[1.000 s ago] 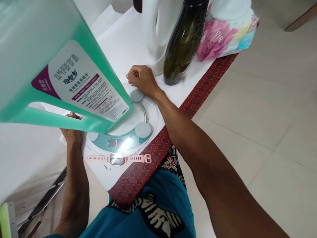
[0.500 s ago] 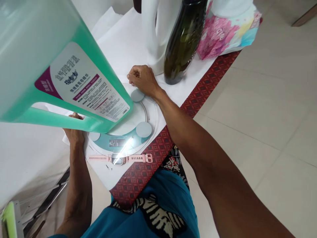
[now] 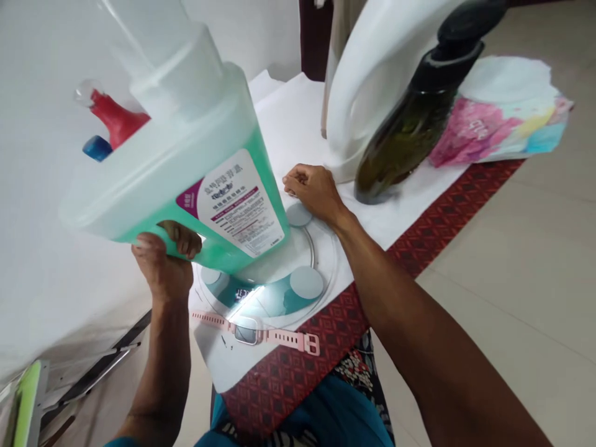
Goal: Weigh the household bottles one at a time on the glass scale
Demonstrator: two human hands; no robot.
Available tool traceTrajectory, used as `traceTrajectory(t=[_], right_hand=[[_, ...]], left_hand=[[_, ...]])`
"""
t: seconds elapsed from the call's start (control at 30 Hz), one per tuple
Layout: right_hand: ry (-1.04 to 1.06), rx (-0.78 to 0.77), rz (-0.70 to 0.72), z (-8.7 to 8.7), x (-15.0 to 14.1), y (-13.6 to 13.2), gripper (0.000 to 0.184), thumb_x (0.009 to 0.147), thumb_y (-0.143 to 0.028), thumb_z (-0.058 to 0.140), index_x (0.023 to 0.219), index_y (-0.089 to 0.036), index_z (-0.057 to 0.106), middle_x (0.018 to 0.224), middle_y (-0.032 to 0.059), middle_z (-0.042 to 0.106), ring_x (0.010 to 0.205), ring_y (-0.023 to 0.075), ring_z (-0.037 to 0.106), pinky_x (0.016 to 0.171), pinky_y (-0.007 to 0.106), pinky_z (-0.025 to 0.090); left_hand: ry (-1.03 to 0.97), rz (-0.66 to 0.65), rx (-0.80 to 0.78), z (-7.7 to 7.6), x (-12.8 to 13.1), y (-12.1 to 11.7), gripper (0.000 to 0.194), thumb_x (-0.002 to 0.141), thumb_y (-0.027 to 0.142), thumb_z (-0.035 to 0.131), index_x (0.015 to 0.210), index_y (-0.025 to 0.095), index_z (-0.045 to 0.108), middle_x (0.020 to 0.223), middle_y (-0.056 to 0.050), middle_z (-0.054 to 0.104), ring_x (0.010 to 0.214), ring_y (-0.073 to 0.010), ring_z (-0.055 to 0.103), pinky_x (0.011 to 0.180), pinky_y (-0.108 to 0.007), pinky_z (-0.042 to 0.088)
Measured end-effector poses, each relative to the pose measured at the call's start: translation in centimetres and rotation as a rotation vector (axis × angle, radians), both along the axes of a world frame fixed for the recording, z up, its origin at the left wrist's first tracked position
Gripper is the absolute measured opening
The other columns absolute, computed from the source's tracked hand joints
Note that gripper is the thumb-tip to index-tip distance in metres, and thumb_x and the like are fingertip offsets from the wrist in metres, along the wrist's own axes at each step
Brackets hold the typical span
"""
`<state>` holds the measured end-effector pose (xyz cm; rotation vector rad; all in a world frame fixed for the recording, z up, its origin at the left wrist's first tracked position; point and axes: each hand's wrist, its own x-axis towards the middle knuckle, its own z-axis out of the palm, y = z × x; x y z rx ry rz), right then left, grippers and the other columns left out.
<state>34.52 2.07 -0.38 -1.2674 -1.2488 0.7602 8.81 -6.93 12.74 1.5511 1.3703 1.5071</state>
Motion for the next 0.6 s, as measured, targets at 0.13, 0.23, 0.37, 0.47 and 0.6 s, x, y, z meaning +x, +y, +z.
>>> traceTrajectory(t=[0.13,0.23,0.37,0.47,0.6], right_hand=[[0.003,-0.029,0.011,0.3,0.1,-0.2,0.021,0.091,-0.038,0.078,0.078,-0.022,0.077,0.074,0.0027,0.079,0.068,0.0184,0.071,0.066,0.031,0.052],[0.031,-0.065,0.032,0.5,0.2,-0.4,0.020,0.091,-0.037,0.077,0.078,-0.021,0.076,0.075,0.0022,0.078,0.068,0.0161,0.068,0.068,0.030,0.051],[0.061,-0.087,0.027,0.6,0.1,-0.5,0.018,0.091,-0.036,0.076,0.081,-0.021,0.076,0.078,0.0026,0.079,0.072,0.0157,0.070,0.073,0.031,0.053],[0.068,-0.099,0.005,0.5,0.0,-0.3,0.016,0.090,-0.034,0.077,0.081,-0.021,0.076,0.077,0.0025,0.079,0.073,0.0164,0.071,0.075,0.032,0.053],[0.073,-0.097,0.012,0.5,0.0,-0.1,0.018,0.090,-0.035,0.078,0.080,-0.021,0.075,0.077,0.0032,0.080,0.074,0.0177,0.072,0.075,0.033,0.054]], left_hand=[[-0.270,-0.006,0.118,-0.4,1.3,1.1,0.089,0.074,0.079,0.096,0.053,0.024,0.030,0.048,0.006,0.024,0.040,-0.0083,0.027,0.040,-0.029,0.026],[-0.319,0.085,0.212,0.8,0.5,2.3,0.084,0.074,0.073,0.099,0.055,0.023,0.035,0.050,0.006,0.028,0.041,-0.0068,0.029,0.040,-0.025,0.023],[-0.297,0.217,0.376,3.2,-2.5,4.6,0.090,0.071,0.084,0.097,0.064,0.024,0.031,0.055,0.006,0.026,0.045,-0.0078,0.029,0.040,-0.025,0.020],[-0.188,0.328,0.416,3.9,-5.2,7.2,0.084,0.079,0.084,0.088,0.067,0.026,0.029,0.057,0.006,0.023,0.047,-0.0096,0.026,0.041,-0.028,0.024],[-0.146,0.393,0.432,2.5,-8.0,11.2,0.069,0.078,0.071,0.087,0.067,0.027,0.034,0.055,0.007,0.026,0.048,-0.0102,0.025,0.044,-0.029,0.027]])
